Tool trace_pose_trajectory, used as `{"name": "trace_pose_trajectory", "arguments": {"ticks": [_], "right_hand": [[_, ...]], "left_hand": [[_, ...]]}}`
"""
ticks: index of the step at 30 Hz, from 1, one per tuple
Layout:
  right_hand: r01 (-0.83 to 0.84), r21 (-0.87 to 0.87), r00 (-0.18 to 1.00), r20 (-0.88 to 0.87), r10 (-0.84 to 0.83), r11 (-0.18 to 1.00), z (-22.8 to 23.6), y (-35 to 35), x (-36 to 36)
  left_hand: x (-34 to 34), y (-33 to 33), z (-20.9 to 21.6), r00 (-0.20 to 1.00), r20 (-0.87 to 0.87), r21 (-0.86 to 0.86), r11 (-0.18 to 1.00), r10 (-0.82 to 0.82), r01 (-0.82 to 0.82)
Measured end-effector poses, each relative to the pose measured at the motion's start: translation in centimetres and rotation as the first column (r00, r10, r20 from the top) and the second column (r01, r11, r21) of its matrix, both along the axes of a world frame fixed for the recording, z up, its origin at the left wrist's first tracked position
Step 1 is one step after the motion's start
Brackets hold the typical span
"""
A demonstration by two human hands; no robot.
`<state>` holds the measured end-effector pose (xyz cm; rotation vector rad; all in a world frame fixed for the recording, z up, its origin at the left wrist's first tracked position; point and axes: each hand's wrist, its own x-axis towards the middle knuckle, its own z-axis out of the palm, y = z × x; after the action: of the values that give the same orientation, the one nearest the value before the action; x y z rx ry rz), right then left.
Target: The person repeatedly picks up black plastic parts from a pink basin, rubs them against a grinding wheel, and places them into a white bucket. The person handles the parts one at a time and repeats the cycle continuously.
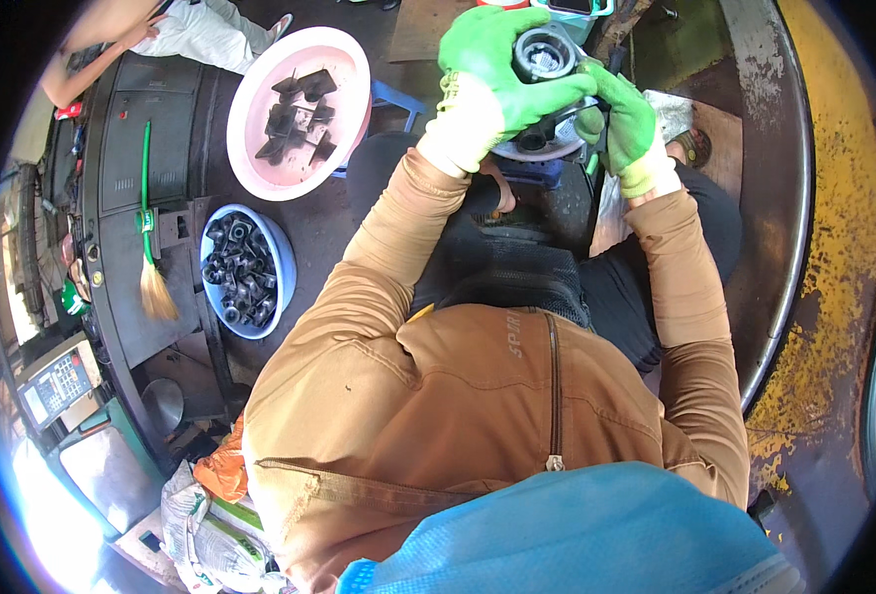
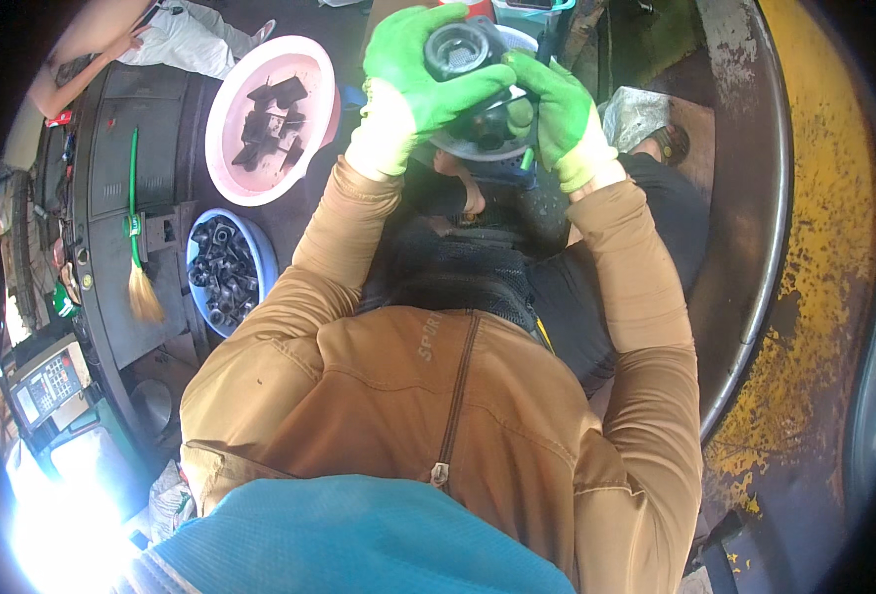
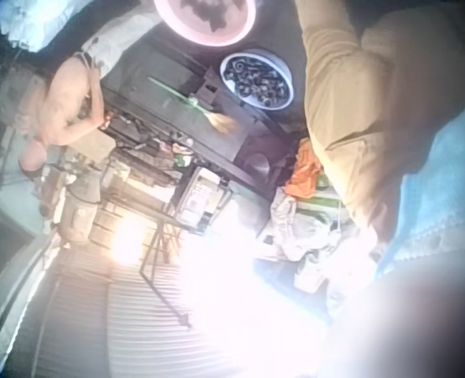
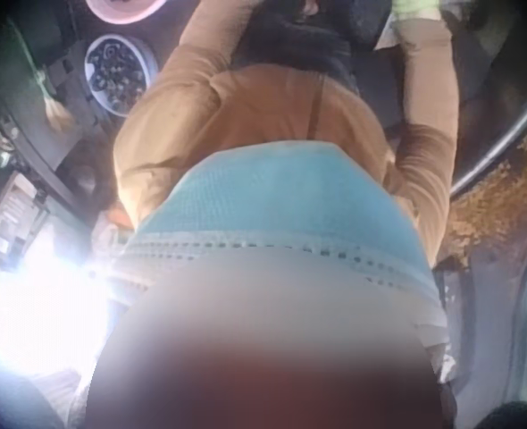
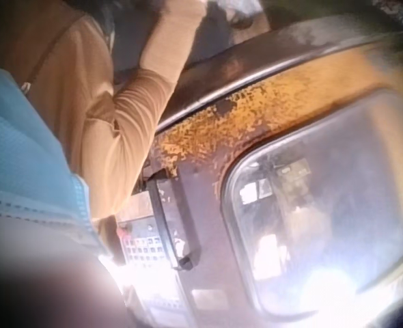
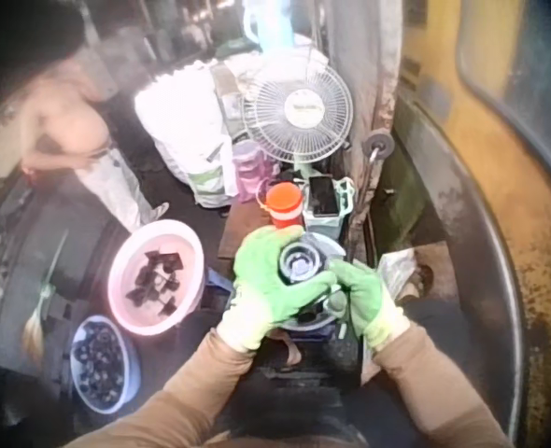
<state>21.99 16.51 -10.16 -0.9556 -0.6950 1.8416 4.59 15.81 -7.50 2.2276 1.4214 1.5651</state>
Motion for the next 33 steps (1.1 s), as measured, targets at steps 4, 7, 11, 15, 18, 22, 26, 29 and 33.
{"name": "trace_pose_trajectory", "arguments": {"ticks": [4, 7, 11, 15, 18, 22, 26, 29, 33], "right_hand": [[0.003, 0.016, 0.992, -0.126, -0.001, 1.000, 0.0, -0.7, -0.4], [-0.075, -0.018, 0.997, 0.027, 0.075, 0.997, -1.9, -0.6, -0.3], [-0.182, 0.747, 0.892, 0.399, -0.212, 0.639, -6.6, -1.9, -2.1], [-0.006, 0.786, 0.943, 0.210, -0.258, 0.618, -8.2, -2.1, -2.7], [-0.116, 0.828, 0.876, 0.346, -0.335, 0.549, -6.8, -1.1, -1.5], [-0.287, 0.817, 0.759, 0.512, -0.402, 0.500, -4.9, -0.6, -0.2], [-0.283, 0.834, 0.750, 0.501, -0.433, 0.474, -4.1, -0.8, -1.0], [-0.175, 0.840, 0.848, 0.394, -0.355, 0.514, -3.3, -1.7, -1.9], [-0.009, 0.834, 0.934, 0.205, -0.293, 0.552, -2.1, -2.3, -3.0]], "left_hand": [[-0.8, -0.4, 1.0, 0.998, 0.022, 0.074, 0.996, -0.057, 0.056], [-1.2, -1.5, 1.4, 0.985, 0.163, 0.166, 0.986, -0.049, 0.022], [-0.1, -2.8, 1.7, 0.807, 0.579, -0.244, 0.919, -0.118, 0.309], [1.3, -3.7, 1.6, 0.684, 0.721, -0.268, 0.866, -0.110, 0.422], [1.5, -4.0, 1.7, 0.911, 0.413, -0.347, 0.921, -0.020, 0.178], [0.9, -3.1, 2.3, 0.985, 0.173, 0.059, 0.998, 0.004, -0.015], [1.6, -2.7, 2.8, 0.751, 0.624, -0.206, 0.881, -0.217, 0.426], [1.8, -3.7, 3.1, 0.879, 0.416, -0.220, 0.912, -0.234, 0.347], [2.1, -4.4, 3.6, 0.868, 0.482, -0.299, 0.909, -0.118, 0.290]]}}
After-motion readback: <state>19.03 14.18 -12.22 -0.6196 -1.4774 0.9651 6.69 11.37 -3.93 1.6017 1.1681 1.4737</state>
